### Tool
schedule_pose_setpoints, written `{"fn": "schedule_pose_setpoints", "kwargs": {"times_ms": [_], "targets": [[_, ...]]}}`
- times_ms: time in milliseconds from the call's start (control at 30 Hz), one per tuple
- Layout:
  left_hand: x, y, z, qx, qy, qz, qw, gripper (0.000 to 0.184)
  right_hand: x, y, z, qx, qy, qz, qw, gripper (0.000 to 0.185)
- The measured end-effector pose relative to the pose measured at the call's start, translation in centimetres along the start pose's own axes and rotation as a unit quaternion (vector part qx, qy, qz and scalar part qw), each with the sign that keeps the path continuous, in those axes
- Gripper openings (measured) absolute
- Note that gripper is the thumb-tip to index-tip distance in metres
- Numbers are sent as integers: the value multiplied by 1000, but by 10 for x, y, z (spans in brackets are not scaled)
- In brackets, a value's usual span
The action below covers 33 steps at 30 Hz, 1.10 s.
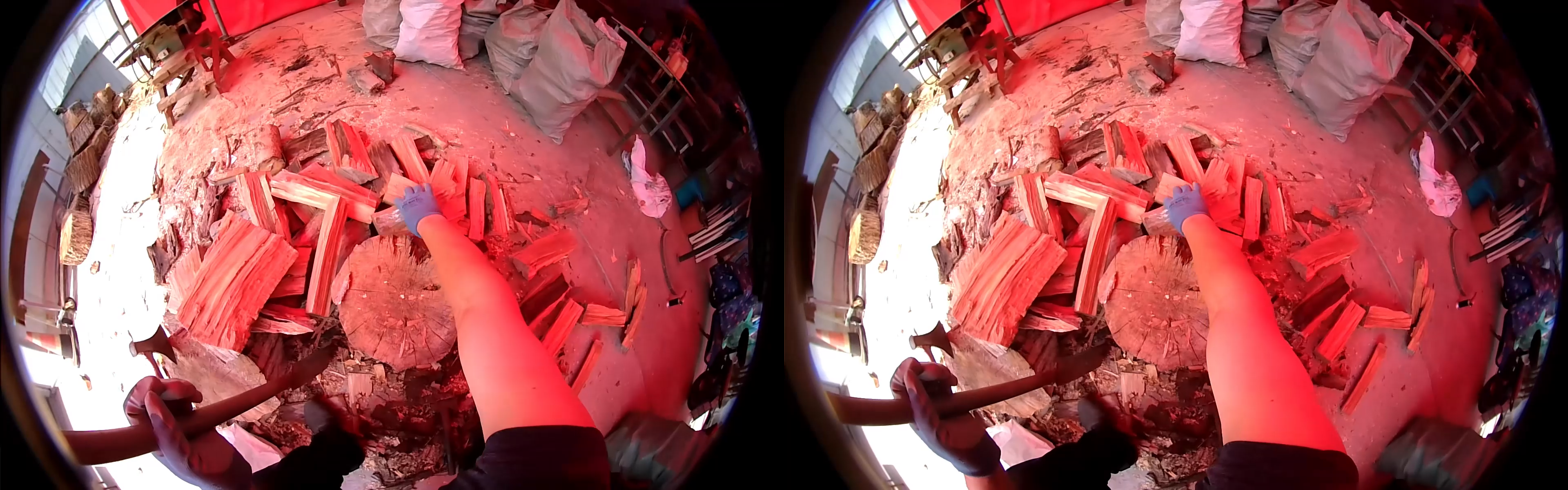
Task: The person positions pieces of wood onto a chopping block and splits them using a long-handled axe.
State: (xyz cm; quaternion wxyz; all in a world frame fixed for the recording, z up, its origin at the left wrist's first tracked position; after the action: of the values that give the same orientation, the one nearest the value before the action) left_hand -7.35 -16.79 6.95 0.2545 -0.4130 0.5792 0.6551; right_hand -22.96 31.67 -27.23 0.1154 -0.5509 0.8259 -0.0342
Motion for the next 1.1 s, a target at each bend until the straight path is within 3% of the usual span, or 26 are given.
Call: {"fn": "schedule_pose_setpoints", "kwargs": {"times_ms": [67,133,233,333,400,433,500,567,600,633,700,767,800,867,933,967,1033,1100], "targets": [[-6,2,8,-6,12,3,1000,32,-21,-16,-12,81,-98,28,992,58],[-14,2,17,-14,22,9,1000,31,-46,-39,-2,-33,-57,18,998,52],[-23,3,28,18,36,42,998,32,-111,-70,0,3,139,130,982,47],[-21,0,23,4,25,34,999,33,-190,-99,-31,43,164,190,967,61],[-23,3,20,13,37,29,999,33,-241,-115,-47,193,89,241,947,76],[-23,4,17,23,48,26,998,34,-247,-116,-57,192,87,238,948,76],[-20,5,10,22,6,19,1000,30,-255,-119,-78,134,8,318,939,86],[-20,5,7,15,-10,18,1000,26,-169,-112,-125,15,246,233,941,86],[-23,4,9,14,-8,21,1000,26,-125,-111,-148,-26,348,167,922,86],[-33,4,17,50,26,90,994,26,-73,-99,-139,-26,469,80,879,88],[-25,1,9,69,22,119,990,23,35,-98,-142,77,430,32,899,99],[-22,-2,0,69,26,96,993,23,101,-77,-107,160,403,133,891,109],[-24,-3,1,73,37,114,990,23,121,-77,-98,204,406,217,864,111],[-28,-5,4,80,59,150,984,24,147,-62,-73,200,316,257,891,123],[-21,-4,-5,36,43,105,993,25,162,-40,-36,183,278,283,900,119],[-16,-4,-12,21,37,90,995,26,161,-37,-37,183,324,263,890,116],[1,-5,-29,97,67,110,987,57,156,-41,-45,148,443,227,854,101],[9,-3,-37,132,81,121,980,68,143,-52,-66,83,615,167,766,87]]}}
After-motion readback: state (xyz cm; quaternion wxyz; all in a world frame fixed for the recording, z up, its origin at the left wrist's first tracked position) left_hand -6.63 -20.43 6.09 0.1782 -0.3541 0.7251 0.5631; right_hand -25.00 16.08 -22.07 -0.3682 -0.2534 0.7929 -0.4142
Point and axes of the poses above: each hand's wrist, its own y-axis towards the middle knuckle, its own z-axis out of the palm, x = y × z, the point moved 6 cm from there along y, towards the middle knuckle, and after that the axes turned 14 degrees about z, right-handed, at the moved point
